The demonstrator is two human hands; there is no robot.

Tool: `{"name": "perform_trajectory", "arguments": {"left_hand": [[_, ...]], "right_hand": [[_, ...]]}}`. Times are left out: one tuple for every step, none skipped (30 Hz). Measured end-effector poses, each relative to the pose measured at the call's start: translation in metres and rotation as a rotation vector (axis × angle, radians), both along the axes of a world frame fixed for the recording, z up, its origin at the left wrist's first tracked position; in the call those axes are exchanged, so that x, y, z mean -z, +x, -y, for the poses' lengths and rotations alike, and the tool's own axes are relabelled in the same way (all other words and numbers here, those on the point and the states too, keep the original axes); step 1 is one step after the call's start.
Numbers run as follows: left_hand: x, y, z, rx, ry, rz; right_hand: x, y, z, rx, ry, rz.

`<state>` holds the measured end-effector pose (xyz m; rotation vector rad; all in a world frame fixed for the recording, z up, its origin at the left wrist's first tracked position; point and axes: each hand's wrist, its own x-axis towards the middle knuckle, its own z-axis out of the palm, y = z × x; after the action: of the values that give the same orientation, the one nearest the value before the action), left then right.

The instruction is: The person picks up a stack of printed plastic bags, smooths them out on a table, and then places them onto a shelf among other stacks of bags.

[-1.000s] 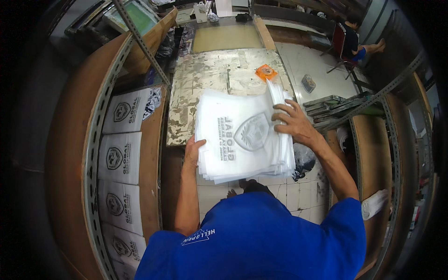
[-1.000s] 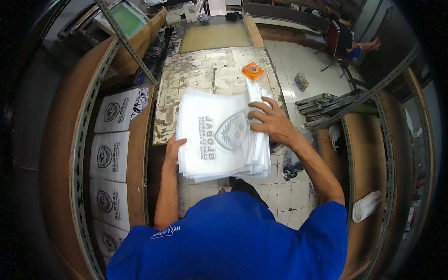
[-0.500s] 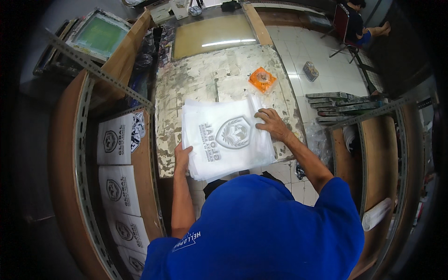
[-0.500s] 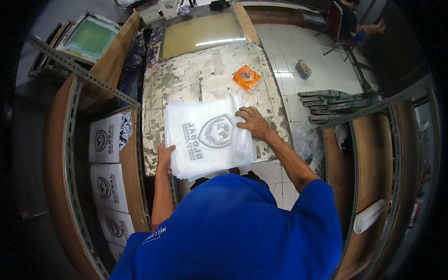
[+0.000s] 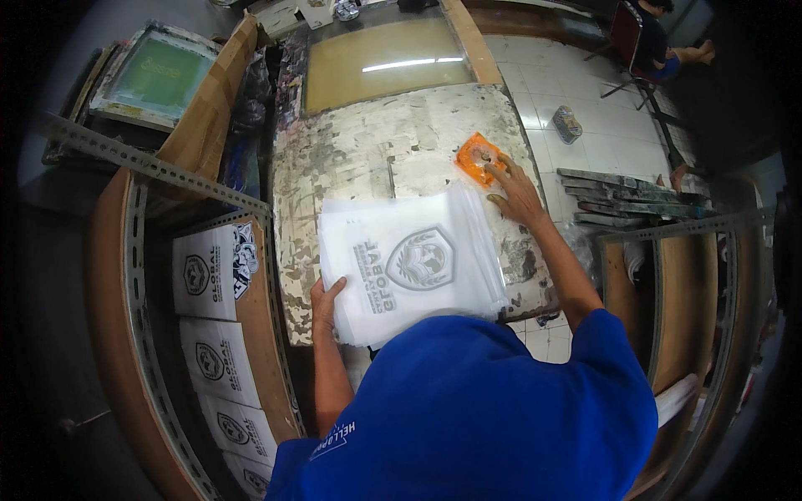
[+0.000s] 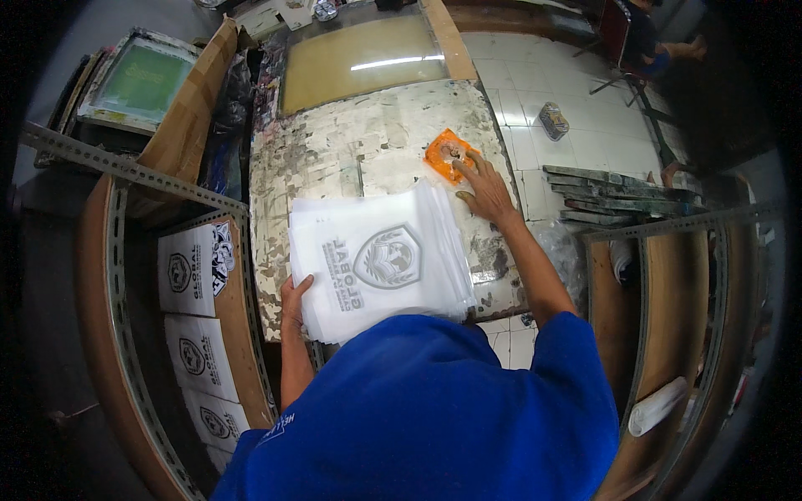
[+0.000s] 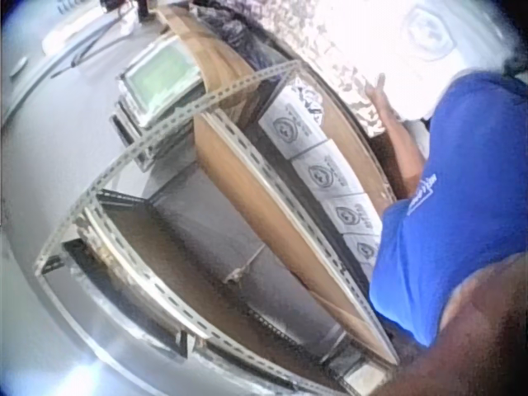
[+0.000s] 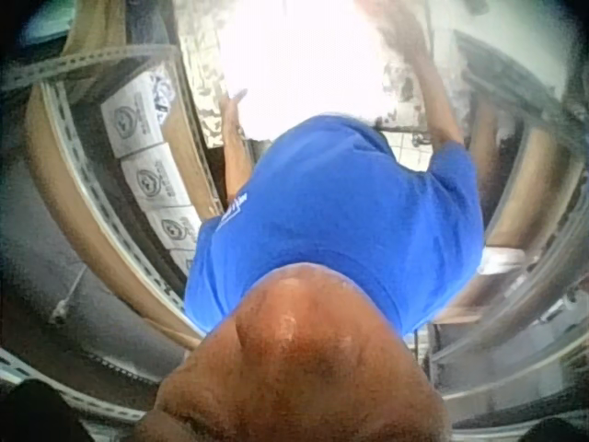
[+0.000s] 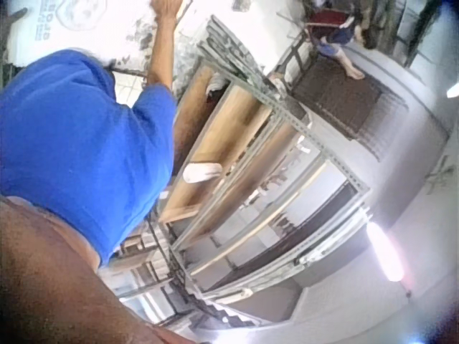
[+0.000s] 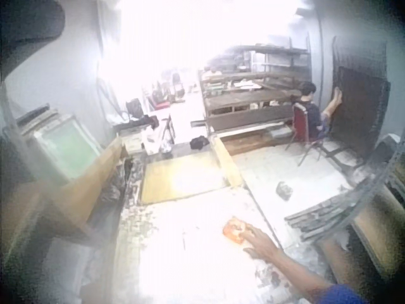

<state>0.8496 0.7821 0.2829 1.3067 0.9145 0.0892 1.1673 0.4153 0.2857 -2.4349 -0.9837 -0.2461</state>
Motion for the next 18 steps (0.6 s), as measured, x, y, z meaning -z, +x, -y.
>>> {"name": "perform_trajectory", "arguments": {"left_hand": [[-0.003,0.005,0.003,0.032,0.071,-0.028],[-0.005,0.01,0.0,0.065,0.149,-0.055],[-0.007,0.014,0.0,0.096,0.221,-0.084],[-0.009,0.018,-0.001,0.12,0.249,-0.113],[-0.011,0.023,-0.002,0.143,0.278,-0.142],[-0.013,0.03,-0.004,0.17,0.304,-0.169],[-0.015,0.039,-0.007,0.193,0.352,-0.195],[-0.017,0.047,-0.008,0.208,0.395,-0.229],[-0.017,0.048,-0.008,0.215,0.443,-0.259],[-0.016,0.048,-0.007,0.204,0.449,-0.224],[-0.014,0.051,-0.007,0.196,0.451,-0.189],[-0.013,0.053,-0.007,0.184,0.456,-0.153],[-0.018,0.055,-0.004,0.2,0.457,-0.127],[-0.03,0.057,0.001,0.22,0.46,-0.1],[-0.039,0.055,0.005,0.236,0.463,-0.077],[-0.042,0.047,0.009,0.194,0.439,-0.018],[-0.047,0.038,0.013,0.157,0.417,0.047],[-0.049,0.03,0.016,0.12,0.393,0.111]], "right_hand": [[0.009,0.016,-0.007,0.001,-0.052,0.009],[0.024,0.033,-0.018,0.003,-0.096,0.018],[0.031,0.049,-0.027,0.003,-0.146,0.027],[0.038,0.065,-0.037,0.014,-0.141,0.099],[0.042,0.084,-0.048,0.025,-0.147,0.099],[0.044,0.102,-0.058,0.039,-0.157,0.101],[0.048,0.114,-0.065,0.057,-0.168,0.103],[0.048,0.116,-0.074,0.109,-0.192,0.138],[0.037,0.114,-0.086,0.155,-0.21,0.179],[0.025,0.111,-0.095,0.202,-0.228,0.22],[0.011,0.105,-0.101,0.144,-0.159,0.143],[-0.003,0.096,-0.105,0.084,-0.088,0.066],[-0.011,0.086,-0.105,0.036,-0.022,-0.011],[-0.009,0.077,-0.103,-0.085,-0.015,-0.045],[-0.018,0.062,-0.104,-0.193,-0.05,-0.174],[-0.029,0.047,-0.104,-0.303,-0.084,-0.303],[-0.039,0.04,-0.102,-0.405,-0.114,-0.427],[-0.039,0.039,-0.097,-0.438,-0.179,-0.574]]}}
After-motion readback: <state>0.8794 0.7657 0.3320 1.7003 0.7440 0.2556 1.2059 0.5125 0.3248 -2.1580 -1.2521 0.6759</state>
